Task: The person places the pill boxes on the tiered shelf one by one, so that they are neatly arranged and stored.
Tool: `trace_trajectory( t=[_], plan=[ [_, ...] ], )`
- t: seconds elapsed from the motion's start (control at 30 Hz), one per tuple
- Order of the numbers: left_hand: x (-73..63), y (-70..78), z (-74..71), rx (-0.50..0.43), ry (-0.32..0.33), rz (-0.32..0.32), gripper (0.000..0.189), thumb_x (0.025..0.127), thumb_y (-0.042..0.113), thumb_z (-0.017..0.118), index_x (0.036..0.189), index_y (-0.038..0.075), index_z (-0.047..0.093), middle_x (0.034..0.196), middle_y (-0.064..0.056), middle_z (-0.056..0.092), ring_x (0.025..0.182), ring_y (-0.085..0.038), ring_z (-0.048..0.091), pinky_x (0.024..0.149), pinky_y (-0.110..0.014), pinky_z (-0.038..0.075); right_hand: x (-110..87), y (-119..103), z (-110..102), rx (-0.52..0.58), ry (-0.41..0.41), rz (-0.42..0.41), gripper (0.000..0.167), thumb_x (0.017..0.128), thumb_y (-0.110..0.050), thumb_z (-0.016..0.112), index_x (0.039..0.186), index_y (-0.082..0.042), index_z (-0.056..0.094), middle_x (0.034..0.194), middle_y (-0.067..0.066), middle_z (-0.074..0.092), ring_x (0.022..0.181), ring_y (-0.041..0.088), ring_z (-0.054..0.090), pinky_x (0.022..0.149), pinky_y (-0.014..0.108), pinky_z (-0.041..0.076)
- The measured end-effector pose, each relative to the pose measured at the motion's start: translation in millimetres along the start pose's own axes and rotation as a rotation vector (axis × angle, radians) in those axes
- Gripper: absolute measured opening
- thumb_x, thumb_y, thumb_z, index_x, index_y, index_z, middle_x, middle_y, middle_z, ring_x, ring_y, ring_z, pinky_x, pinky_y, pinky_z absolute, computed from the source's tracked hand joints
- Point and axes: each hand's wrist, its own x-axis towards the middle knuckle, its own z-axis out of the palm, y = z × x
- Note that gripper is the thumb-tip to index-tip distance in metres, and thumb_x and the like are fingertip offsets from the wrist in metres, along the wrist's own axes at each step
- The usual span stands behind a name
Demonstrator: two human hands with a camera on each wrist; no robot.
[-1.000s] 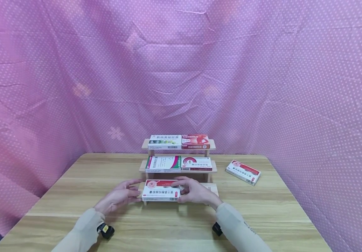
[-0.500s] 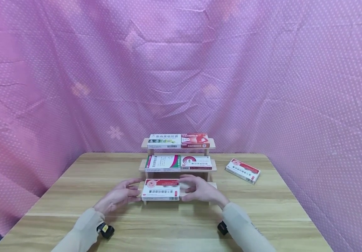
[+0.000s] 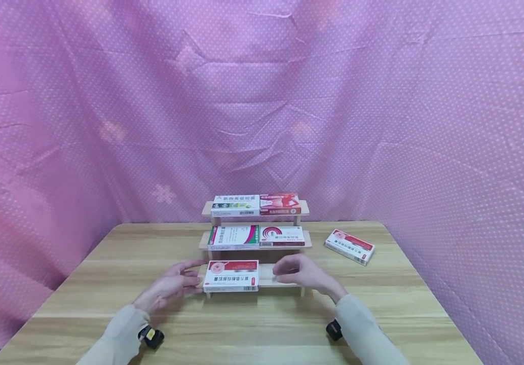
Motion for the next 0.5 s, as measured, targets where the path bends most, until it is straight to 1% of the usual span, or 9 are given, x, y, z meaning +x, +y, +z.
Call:
trace_trajectory(
  t=[0.13, 0.27, 0.37, 0.43, 0.5],
  plan=[
    [-0.6, 0.1, -0.6, 0.008, -0.009, 0.002, 0.072, 0.088, -0.004, 0.060, 0.151, -0.004, 0.025, 0.127, -0.029, 0.046, 0.098, -0.028, 0.064, 0.093, -0.042, 0.057, -5.8, 6, -9, -0.001, 0.047, 0.012, 0.027, 0.089, -0.027, 0.071, 0.109, -0.009, 0.069, 0.106, 0.006, 0.070, 0.099, 0.022, 0.063, 0.088, 0.036, 0.050],
    [-2.1, -0.3, -1.3, 0.017, -0.007, 0.009, 0.073, 0.088, -0.003, 0.060, 0.151, -0.004, 0.024, 0.127, -0.029, 0.047, 0.098, -0.027, 0.064, 0.093, -0.042, 0.057, -11.0, 15, -18, -0.007, 0.097, -0.024, 0.025, 0.089, -0.023, 0.071, 0.107, -0.006, 0.069, 0.101, 0.008, 0.069, 0.088, 0.021, 0.063, 0.078, 0.032, 0.054],
    [-1.1, -1.8, -1.6, 0.017, -0.007, 0.015, 0.072, 0.088, -0.002, 0.061, 0.150, -0.004, 0.025, 0.127, -0.028, 0.047, 0.098, -0.027, 0.065, 0.093, -0.042, 0.057, -16.1, 21, -27, 0.033, 0.123, -0.036, 0.026, 0.090, -0.021, 0.069, 0.108, -0.001, 0.067, 0.100, 0.011, 0.068, 0.080, 0.017, 0.063, 0.069, 0.033, 0.057],
    [0.3, -2.5, -1.6, 0.013, -0.008, 0.016, 0.072, 0.088, -0.002, 0.062, 0.150, -0.004, 0.027, 0.127, -0.027, 0.047, 0.097, -0.027, 0.065, 0.094, -0.042, 0.057, -20.0, 25, -34, 0.061, 0.146, -0.033, 0.030, 0.091, -0.020, 0.068, 0.110, 0.003, 0.065, 0.099, 0.012, 0.068, 0.078, 0.015, 0.062, 0.066, 0.033, 0.057],
    [2.5, -3.0, -1.7, 0.009, -0.009, 0.017, 0.072, 0.087, -0.003, 0.063, 0.150, -0.004, 0.027, 0.126, -0.027, 0.047, 0.097, -0.027, 0.065, 0.093, -0.042, 0.057, -23.6, 29, -41, 0.077, 0.179, -0.023, 0.033, 0.092, -0.020, 0.068, 0.112, 0.006, 0.064, 0.097, 0.013, 0.068, 0.076, 0.015, 0.061, 0.063, 0.032, 0.056]
  ],
)
